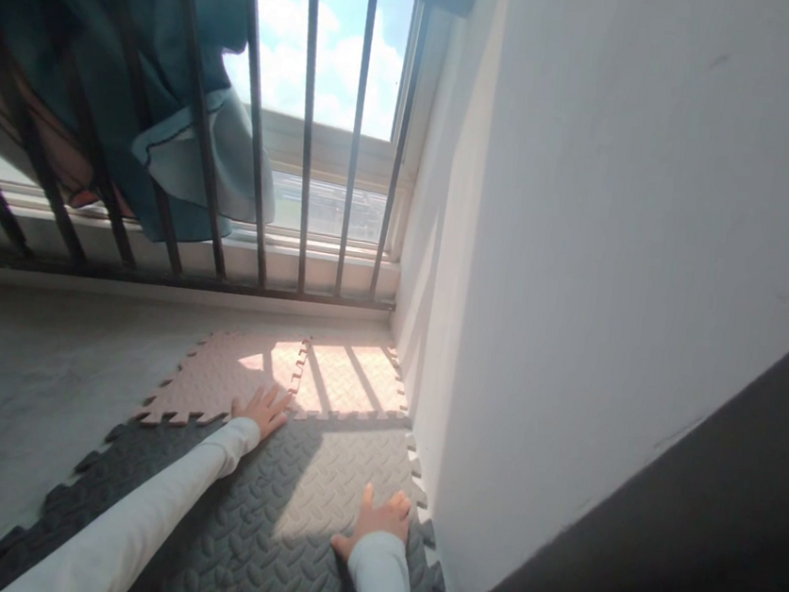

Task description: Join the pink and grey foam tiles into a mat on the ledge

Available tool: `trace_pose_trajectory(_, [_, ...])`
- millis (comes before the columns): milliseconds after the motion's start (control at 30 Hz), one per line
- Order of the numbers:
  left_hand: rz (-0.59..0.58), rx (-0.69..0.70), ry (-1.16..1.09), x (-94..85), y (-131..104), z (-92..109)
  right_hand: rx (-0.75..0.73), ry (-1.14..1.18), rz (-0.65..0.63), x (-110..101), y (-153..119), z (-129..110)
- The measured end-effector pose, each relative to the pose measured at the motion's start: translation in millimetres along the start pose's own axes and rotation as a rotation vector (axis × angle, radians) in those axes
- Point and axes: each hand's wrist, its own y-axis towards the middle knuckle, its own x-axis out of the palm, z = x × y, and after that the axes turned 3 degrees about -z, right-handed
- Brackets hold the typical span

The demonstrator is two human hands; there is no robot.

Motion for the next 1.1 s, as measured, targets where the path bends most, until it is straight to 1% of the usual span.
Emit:
trace_pose_trajectory(200, [0.040,0.004,-0.037,-2.2,6.7,-1.9,-0.001,0.001,-0.006,4.5,4.4,0.5])
trace_pose_trajectory(400, [-0.009,0.026,-0.043,-2.2,12.6,-7.6,0.003,-0.002,-0.002,7.1,4.4,0.8])
trace_pose_trajectory(500, [0.009,0.037,-0.045,1.2,16.7,-13.2,0.004,0.000,0.008,8.1,4.8,0.8])
trace_pose_trajectory(633, [0.065,0.106,-0.060,8.2,20.7,-22.2,0.014,-0.006,0.008,9.7,6.6,1.4])
trace_pose_trajectory(733, [0.105,0.127,-0.084,13.1,24.4,-27.0,0.013,-0.010,-0.002,8.5,6.6,1.1])
trace_pose_trajectory(967, [0.067,0.090,-0.080,18.6,31.0,-27.4,0.016,-0.015,-0.040,2.4,3.9,-1.3])
trace_pose_trajectory(1100, [0.078,0.113,-0.081,23.4,30.5,-28.0,0.022,-0.015,-0.040,7.5,5.6,0.6])
